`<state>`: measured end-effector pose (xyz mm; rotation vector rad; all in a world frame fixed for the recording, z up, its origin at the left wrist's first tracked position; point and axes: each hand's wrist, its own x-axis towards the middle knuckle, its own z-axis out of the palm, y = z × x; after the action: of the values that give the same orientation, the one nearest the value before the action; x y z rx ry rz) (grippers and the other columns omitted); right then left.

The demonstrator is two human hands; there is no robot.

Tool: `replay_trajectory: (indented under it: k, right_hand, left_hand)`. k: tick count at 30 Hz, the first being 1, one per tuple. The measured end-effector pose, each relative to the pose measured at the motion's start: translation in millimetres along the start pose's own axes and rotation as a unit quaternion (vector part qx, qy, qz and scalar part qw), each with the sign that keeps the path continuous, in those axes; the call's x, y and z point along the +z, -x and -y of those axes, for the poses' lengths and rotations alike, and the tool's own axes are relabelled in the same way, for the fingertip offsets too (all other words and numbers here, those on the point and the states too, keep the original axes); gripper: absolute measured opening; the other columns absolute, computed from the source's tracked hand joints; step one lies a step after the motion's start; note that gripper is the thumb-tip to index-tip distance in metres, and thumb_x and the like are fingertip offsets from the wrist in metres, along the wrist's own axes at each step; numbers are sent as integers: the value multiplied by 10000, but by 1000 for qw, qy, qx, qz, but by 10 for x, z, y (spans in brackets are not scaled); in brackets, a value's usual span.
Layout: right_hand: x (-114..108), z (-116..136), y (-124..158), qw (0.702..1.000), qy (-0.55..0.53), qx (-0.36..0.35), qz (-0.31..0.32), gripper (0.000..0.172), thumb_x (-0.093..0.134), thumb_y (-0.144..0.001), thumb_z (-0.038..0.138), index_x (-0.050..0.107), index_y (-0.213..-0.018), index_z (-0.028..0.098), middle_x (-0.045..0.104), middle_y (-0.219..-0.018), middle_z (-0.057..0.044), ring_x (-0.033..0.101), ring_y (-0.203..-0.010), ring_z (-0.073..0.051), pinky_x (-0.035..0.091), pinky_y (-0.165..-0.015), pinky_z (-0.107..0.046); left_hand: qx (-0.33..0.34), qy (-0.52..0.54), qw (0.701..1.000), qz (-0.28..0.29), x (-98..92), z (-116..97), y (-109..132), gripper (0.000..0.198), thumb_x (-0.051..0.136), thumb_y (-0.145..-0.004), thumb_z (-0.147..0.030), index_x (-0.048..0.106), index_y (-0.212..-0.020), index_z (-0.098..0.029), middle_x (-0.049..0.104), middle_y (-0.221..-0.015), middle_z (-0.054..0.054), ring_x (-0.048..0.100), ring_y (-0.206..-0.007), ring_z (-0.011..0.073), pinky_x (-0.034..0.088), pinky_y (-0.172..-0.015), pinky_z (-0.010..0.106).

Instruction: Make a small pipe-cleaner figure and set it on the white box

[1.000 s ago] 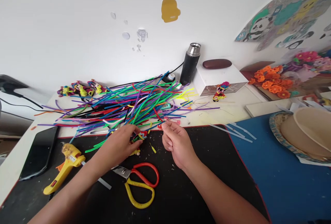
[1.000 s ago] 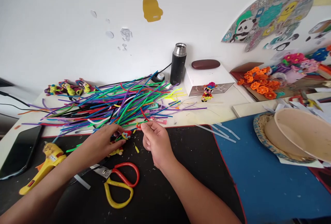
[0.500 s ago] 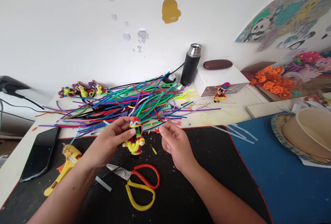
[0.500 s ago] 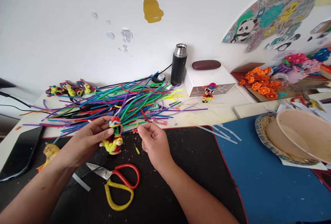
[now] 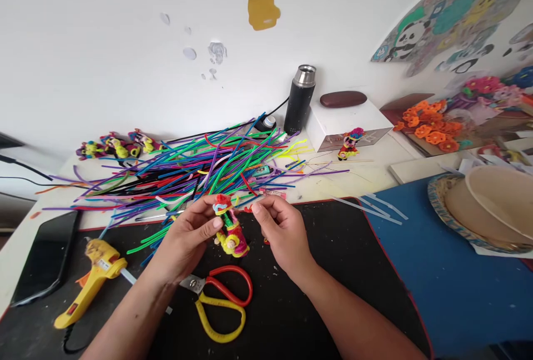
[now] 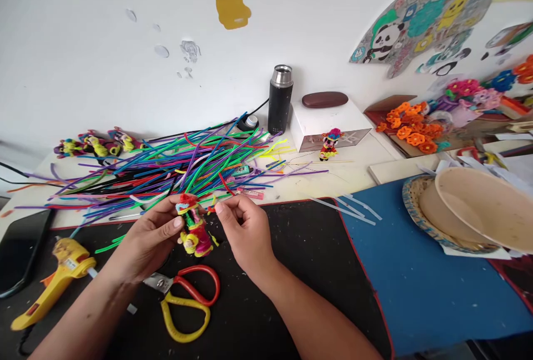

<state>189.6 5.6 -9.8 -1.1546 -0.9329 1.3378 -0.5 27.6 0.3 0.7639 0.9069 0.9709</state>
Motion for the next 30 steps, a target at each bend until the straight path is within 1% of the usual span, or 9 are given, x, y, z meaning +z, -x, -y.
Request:
replay_trajectory:
  k: [4,8,12,17,19,23,27,30]
  right_hand:
    - [-1,32,25,999,24,-22,-6,321,701,-937,495,667,-812,201,447,-573,52,354,-514,-112,290,-495,-268]
    - [-12,37,33,999,32,-31,1,301,687,-955,462,660,-802,204,467,-581,44,357,-523,-116,293,-510,-273]
    - [-18,30,38,999,34,-30,4,292,680,-962,450,660,-802,207,468,-581,43,351,-517,-115,289,-509,-274]
    - [-12,20,49,999,25,-30,10,283,676,-964,441,650,-808,206,462,-585,46,360,-526,-117,286,-504,-269]
    - [-10,19,50,999,22,-29,11,275,677,-964,434,650,-815,205,460,-588,47,362,-530,-117,283,-503,-268]
    - [-12,28,46,999,20,-28,12,278,678,-963,437,649,-813,204,458,-590,46,357,-533,-118,281,-503,-268]
    - [-16,29,43,999,29,-32,8,298,679,-958,460,659,-810,203,465,-592,42,365,-539,-122,289,-509,-267]
    - [-21,19,46,999,27,-30,10,299,678,-960,465,662,-815,204,459,-592,43,362,-536,-121,290,-511,-267]
  left_hand:
    - [3,0,1000,0,-38,41,10,333,911,-765,-282,800,-1075,-235,806,-951,56,749,-799,183,608,-724,247]
    - [5,-1,1000,3,-50,66,21,352,924,-746,-317,810,-1072,-249,816,-941,65,762,-822,206,613,-764,280]
    - [9,-10,1000,2,-35,75,20,360,935,-727,-332,819,-1057,-248,819,-919,73,761,-813,221,606,-735,285]
    - [12,-11,1000,-2,-23,75,15,362,933,-727,-326,821,-1061,-244,809,-896,63,734,-735,191,591,-686,266]
    - [12,-8,1000,-3,-24,77,16,365,934,-726,-316,820,-1066,-245,807,-896,60,735,-746,189,588,-684,258]
    - [7,-1,1000,5,-26,84,24,341,930,-732,-308,819,-1051,-260,807,-898,54,739,-754,195,596,-717,277]
    - [10,-6,1000,4,-17,90,29,337,930,-730,-301,814,-1044,-268,804,-918,54,738,-785,210,582,-694,270]
    - [24,-30,999,-6,-6,92,25,328,930,-728,-295,809,-1030,-250,799,-919,58,719,-760,198,576,-679,267]
